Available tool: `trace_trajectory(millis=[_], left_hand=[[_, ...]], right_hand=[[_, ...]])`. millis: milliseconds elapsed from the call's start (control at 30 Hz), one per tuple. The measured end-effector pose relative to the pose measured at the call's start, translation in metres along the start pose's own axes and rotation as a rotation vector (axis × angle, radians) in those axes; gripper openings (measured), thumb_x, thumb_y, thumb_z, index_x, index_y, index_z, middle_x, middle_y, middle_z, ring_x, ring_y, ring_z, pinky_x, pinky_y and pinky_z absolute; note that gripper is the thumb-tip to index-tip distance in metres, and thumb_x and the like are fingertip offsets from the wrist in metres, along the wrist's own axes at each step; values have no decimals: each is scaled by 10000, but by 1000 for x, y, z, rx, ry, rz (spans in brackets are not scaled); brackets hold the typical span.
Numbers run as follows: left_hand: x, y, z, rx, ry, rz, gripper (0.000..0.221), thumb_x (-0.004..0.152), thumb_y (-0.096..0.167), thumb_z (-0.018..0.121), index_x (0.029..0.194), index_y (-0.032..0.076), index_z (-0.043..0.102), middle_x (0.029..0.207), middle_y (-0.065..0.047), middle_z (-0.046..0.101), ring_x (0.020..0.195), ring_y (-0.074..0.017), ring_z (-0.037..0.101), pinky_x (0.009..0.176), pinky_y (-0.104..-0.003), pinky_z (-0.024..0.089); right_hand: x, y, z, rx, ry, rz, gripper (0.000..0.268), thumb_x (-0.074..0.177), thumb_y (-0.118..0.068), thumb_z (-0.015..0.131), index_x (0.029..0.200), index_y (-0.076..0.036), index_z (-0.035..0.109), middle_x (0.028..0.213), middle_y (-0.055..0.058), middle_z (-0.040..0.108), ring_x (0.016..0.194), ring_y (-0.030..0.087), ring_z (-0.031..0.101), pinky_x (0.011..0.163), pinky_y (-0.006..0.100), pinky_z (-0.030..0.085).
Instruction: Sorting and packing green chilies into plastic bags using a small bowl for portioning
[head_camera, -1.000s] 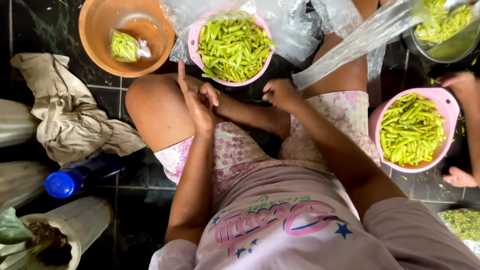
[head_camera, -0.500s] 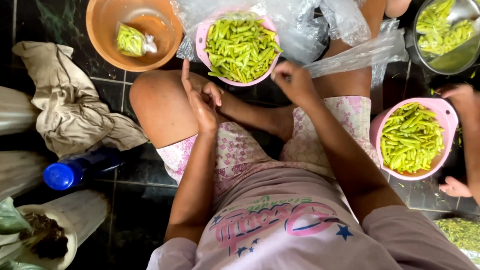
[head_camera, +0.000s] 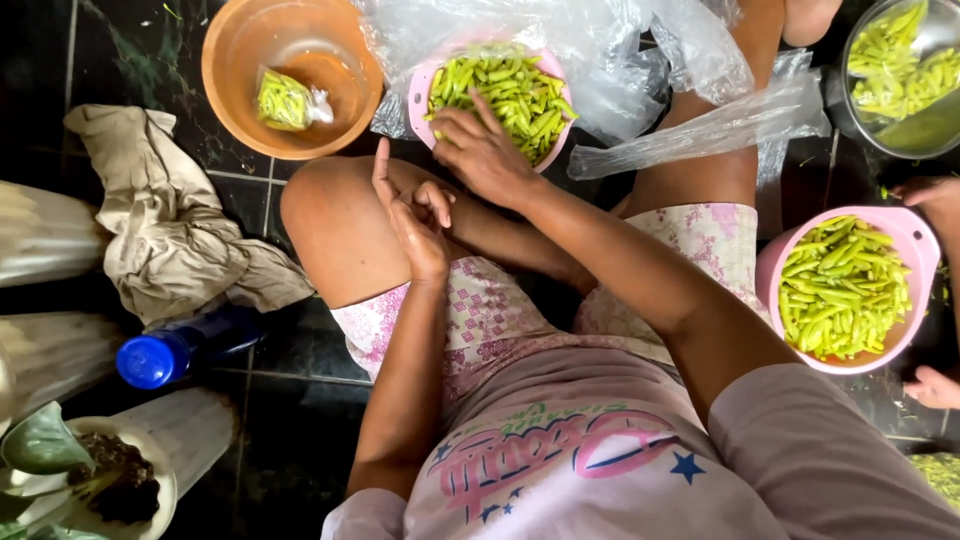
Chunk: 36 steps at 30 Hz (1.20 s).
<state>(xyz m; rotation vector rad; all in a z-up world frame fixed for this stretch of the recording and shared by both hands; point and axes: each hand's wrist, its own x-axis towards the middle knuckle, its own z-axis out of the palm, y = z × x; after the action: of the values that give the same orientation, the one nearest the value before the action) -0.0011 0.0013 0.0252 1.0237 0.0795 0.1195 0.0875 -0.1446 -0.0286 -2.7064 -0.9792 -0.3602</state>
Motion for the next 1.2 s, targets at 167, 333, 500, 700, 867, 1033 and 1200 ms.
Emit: trace_trajectory(millis=[167, 333, 500, 700, 867, 1033, 1200], left_hand=[[3, 2, 1, 9, 1, 23, 620, 1056, 370, 262, 1617, 107, 228, 567, 42, 445, 533, -57, 386, 634, -170, 405], [4, 3, 1, -4, 4, 18, 593, 1046, 321, 235, 1591, 92, 276, 564, 39, 426, 536, -75, 382, 675, -215, 441], [3, -2, 0, 11, -57, 54, 583, 1084, 373, 224, 1605, 115, 265, 579, 27, 443, 512, -63, 345, 562, -177, 322], [3, -4, 3, 8, -46, 38, 573, 1051, 283, 218, 1588, 92, 280, 573, 27, 438, 508, -72, 359, 566, -183, 340], [10, -29, -10, 36, -55, 121, 616, 1004, 153, 268, 1616, 80, 252, 512, -7, 378, 477, -136, 443, 679, -262, 591], [10, -30, -8, 16, -32, 115, 612, 1004, 131, 257, 1613, 72, 252, 521, 0, 363, 470, -127, 410, 709, -288, 610], [11, -32, -11, 0, -31, 64, 613, 1007, 190, 257, 1616, 115, 251, 517, -2, 408, 464, -129, 466, 512, -183, 450]], right_hand=[[1, 3, -16, 1, 89, -33, 96, 998, -186, 687, 1067, -121, 705, 1372, 4, 637, 1404, 226, 482, 1300, 531, 81], [3, 0, -41, 165, 142, 8, 83, 955, -160, 772, 1031, -145, 741, 1358, 23, 643, 1383, 248, 496, 1283, 537, 120], [-36, 34, -63, 281, 455, 603, 401, 1070, -32, 533, 1462, -100, 481, 1483, 125, 502, 1426, 306, 458, 1256, 434, 386], [-34, 33, -32, 285, 84, 794, 802, 1018, -628, -41, 1532, -62, 201, 1524, 206, 369, 1459, 425, 334, 1166, 766, 183], [-44, 24, -41, 573, 147, 868, 717, 1164, -509, 211, 1658, 0, 104, 1705, 297, 90, 1589, 450, 48, 1266, 628, -10], [-55, 33, -74, 607, 311, 803, 553, 1193, -380, 330, 1661, -96, 252, 1710, 253, 106, 1585, 439, 94, 1284, 609, 33], [-34, 13, -108, 423, 430, 462, 365, 1046, -70, 651, 1405, -132, 633, 1485, 135, 479, 1437, 371, 453, 1206, 530, 335]])
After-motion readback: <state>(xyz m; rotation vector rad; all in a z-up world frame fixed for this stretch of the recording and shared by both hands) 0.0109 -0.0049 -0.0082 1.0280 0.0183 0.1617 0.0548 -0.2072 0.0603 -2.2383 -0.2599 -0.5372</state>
